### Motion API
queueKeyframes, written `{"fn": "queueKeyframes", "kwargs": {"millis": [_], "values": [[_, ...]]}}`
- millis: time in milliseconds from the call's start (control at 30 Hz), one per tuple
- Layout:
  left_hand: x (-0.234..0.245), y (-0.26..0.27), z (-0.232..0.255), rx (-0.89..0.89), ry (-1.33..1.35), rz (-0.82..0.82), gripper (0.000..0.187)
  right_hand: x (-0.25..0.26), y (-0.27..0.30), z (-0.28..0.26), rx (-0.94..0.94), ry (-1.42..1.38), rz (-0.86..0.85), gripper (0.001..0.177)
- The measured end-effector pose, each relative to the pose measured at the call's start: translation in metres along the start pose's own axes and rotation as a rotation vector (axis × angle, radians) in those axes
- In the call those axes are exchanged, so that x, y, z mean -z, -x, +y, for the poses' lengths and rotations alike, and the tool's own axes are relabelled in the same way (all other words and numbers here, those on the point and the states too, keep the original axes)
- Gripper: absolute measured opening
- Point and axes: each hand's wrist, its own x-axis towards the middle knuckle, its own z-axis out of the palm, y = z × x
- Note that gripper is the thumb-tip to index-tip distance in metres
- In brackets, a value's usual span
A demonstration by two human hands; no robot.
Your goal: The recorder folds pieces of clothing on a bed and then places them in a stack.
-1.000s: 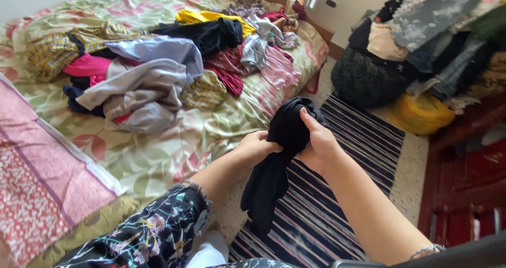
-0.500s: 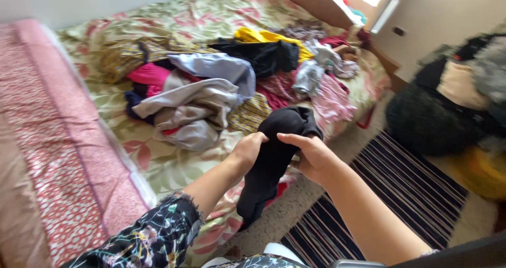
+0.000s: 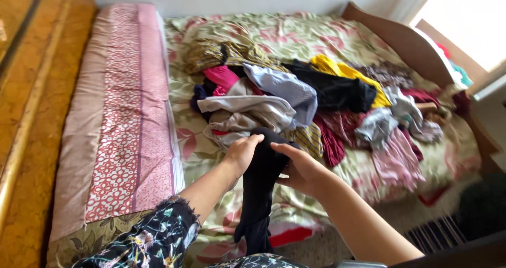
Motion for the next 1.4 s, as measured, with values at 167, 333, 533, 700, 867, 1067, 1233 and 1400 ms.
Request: {"fn": "queueKeyframes", "kwargs": {"millis": [167,333,533,700,867,1067,1233,1400], "values": [[-0.011,-0.010,0.015,0.009,0.051,0.065,0.057,0.014,-0.015,-0.024,-0.040,0.055,-0.093,0.033],[-0.036,-0.026,0.021,0.032,0.091,0.076,0.055,0.035,-0.017,-0.042,-0.048,0.087,-0.105,0.034],[-0.082,-0.067,0.012,-0.038,0.091,-0.009,0.054,0.081,-0.014,-0.055,-0.053,0.021,-0.037,0.037],[-0.130,-0.066,0.031,0.068,0.094,-0.052,0.052,0.123,-0.001,-0.062,-0.017,0.010,0.052,0.037],[-0.170,-0.078,0.036,0.095,0.015,-0.136,0.051,0.165,0.008,-0.062,0.025,-0.065,0.103,0.033],[-0.218,-0.092,0.040,0.098,-0.021,-0.244,0.049,0.205,0.024,-0.061,0.071,-0.129,0.192,0.036],[-0.254,-0.101,0.038,0.102,-0.069,-0.338,0.046,0.224,0.049,-0.062,0.107,-0.207,0.288,0.038],[-0.279,-0.100,0.040,0.135,-0.074,-0.421,0.045,0.247,0.059,-0.055,0.151,-0.241,0.344,0.039]]}}
